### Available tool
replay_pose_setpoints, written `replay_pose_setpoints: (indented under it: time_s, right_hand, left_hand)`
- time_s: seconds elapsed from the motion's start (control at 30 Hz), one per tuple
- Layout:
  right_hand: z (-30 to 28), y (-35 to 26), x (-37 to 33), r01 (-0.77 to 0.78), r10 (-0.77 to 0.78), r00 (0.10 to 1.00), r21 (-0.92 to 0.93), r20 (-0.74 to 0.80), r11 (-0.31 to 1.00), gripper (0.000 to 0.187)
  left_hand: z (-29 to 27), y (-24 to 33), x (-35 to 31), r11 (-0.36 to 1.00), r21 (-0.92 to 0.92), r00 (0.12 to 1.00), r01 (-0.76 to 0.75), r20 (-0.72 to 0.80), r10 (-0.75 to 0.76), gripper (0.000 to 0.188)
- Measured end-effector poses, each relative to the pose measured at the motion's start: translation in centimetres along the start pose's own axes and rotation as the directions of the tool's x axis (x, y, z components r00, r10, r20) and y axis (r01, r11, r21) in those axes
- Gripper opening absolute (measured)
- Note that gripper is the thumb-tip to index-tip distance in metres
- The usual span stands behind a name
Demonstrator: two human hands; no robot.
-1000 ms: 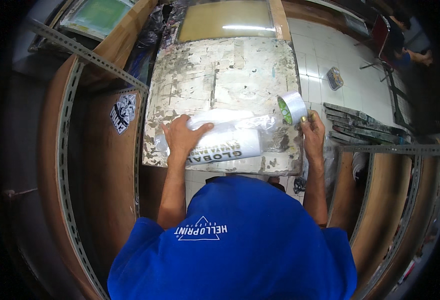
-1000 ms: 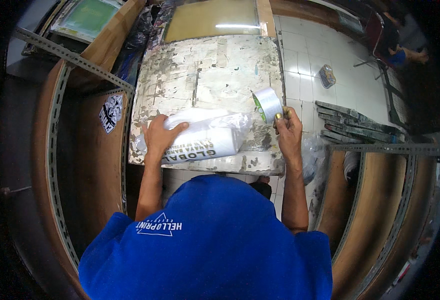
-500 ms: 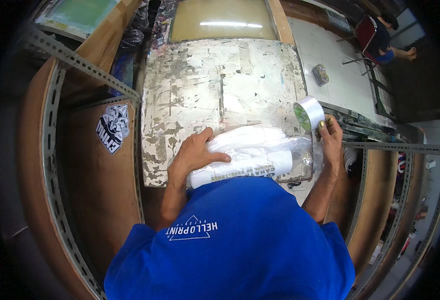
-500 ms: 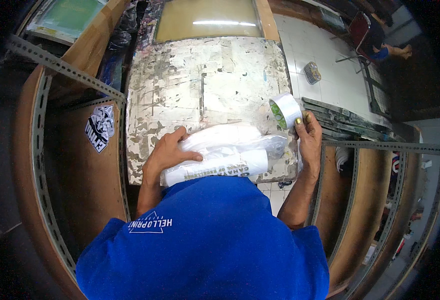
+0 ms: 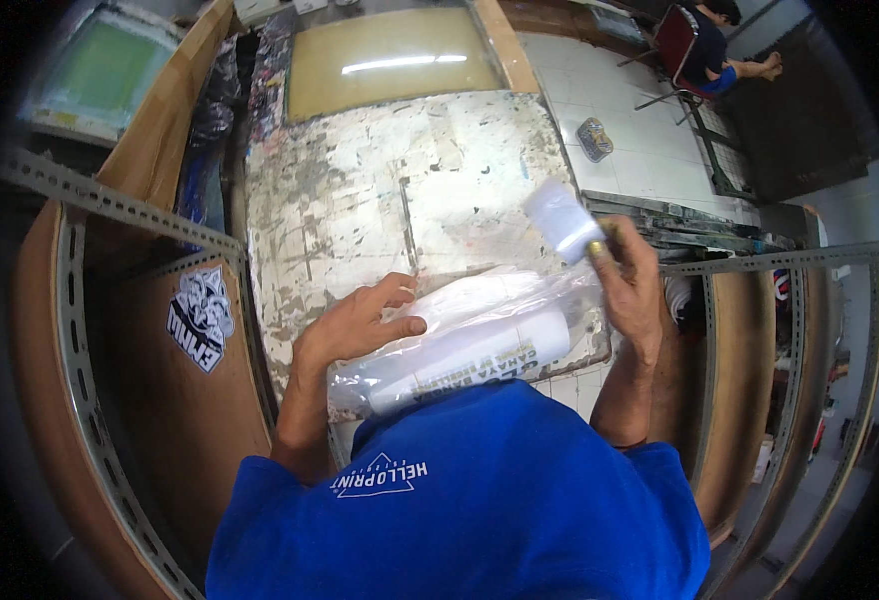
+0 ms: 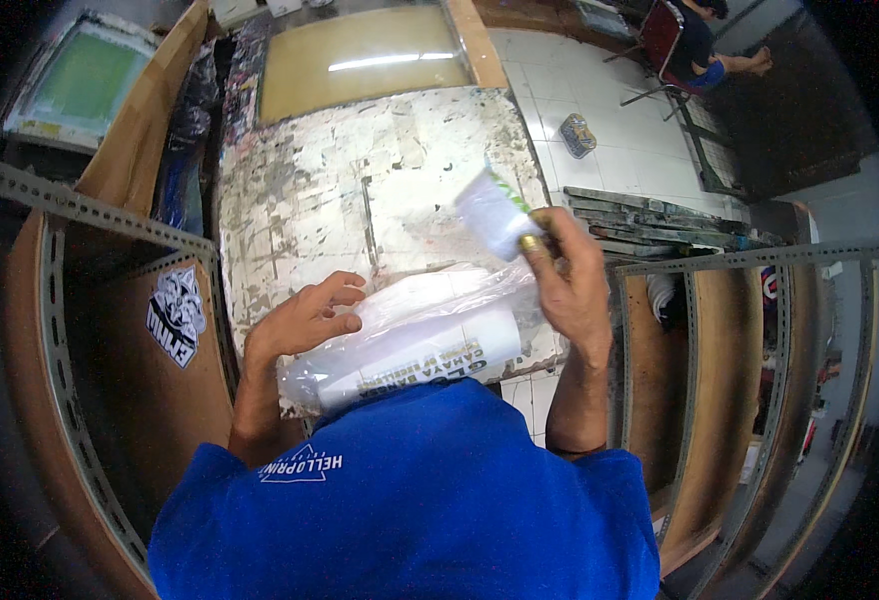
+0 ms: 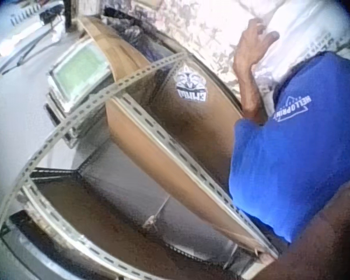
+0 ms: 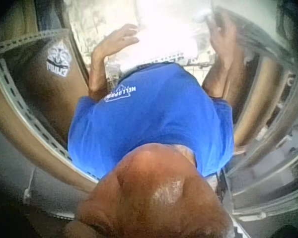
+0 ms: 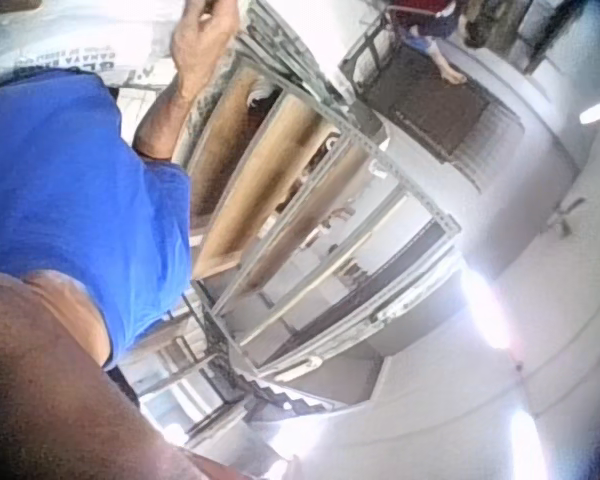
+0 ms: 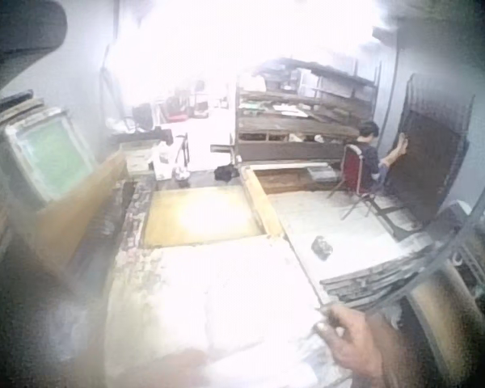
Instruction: The person places rolled-up printed materials into a plastic bag, rolls the bag tight, and secures it with adhesive tape.
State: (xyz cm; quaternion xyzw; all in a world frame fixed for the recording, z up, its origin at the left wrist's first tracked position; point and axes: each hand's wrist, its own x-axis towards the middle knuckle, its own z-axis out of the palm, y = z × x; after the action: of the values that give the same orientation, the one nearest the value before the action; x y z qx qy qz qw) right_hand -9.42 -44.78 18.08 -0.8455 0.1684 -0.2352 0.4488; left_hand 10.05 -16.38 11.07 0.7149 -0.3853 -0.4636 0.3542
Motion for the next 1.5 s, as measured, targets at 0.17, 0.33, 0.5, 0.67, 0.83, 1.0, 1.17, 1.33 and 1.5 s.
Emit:
replay_pose_setpoints:
  time_s: [0.17, 0.33, 0.5, 0.67, 0.83, 1.0, 1.17, 1.33, 1.5]
  right_hand:
    - [2.2, -3.3, 1.1, 0.049, -0.037, 0.996, -0.156, 0.080, 0.986, 0.017]
    - [3.4, -4.3, 1.1, 0.151, -0.112, 0.981, -0.265, 0.156, 0.952, 0.020]
    - [4.6, -4.8, 1.0, 0.288, -0.234, 0.953, -0.337, 0.193, 0.896, 0.020]
    - [4.4, -6.0, 0.7, 0.309, -0.239, 0.944, -0.362, 0.226, 0.879, 0.024]
    - [4.3, -8.5, 0.8, 0.413, -0.375, 0.910, -0.458, 0.175, 0.787, 0.040]
    - [3.4, -7.1, 0.4, 0.406, -0.368, 0.914, -0.405, 0.171, 0.819, 0.050]
    - [0.1, -5.1, -0.7, 0.320, -0.351, 0.936, -0.484, 0.028, 0.815, 0.048]
    - [-1.1, -5.5, -0.5, 0.285, -0.275, 0.958, -0.165, 0.083, 0.944, 0.055]
    - [-1.0, -5.1, -2.0, 0.304, -0.315, 0.946, -0.128, -0.079, 0.944, 0.048]
  left_hand:
    - [-1.4, 1.4, 2.8, 0.965, 0.008, 0.961, -0.261, -0.095, 0.260, 0.072]
    - [-2.0, 4.5, 4.1, 0.889, 0.018, 0.846, -0.457, -0.298, 0.441, 0.076]
    - [-1.0, 5.8, 4.7, 0.870, 0.035, 0.800, -0.491, -0.377, 0.467, 0.043]
    - [-1.5, 6.7, 4.1, 0.877, 0.054, 0.783, -0.478, -0.427, 0.453, 0.014]
    - [-1.1, 7.7, 2.8, 0.863, -0.077, 0.747, -0.500, -0.541, 0.385, 0.008]
    - [-1.1, 9.1, 1.1, 0.781, -0.268, 0.719, -0.564, -0.624, 0.306, 0.006]
    - [-5.1, 7.3, 0.8, 0.794, -0.248, 0.663, -0.555, -0.709, 0.242, 0.007]
    - [-5.5, 7.1, 0.7, 0.852, -0.185, 0.689, -0.491, -0.680, 0.250, 0.009]
    - [-4.9, 8.1, -0.5, 0.828, -0.125, 0.558, -0.547, -0.792, 0.250, 0.010]
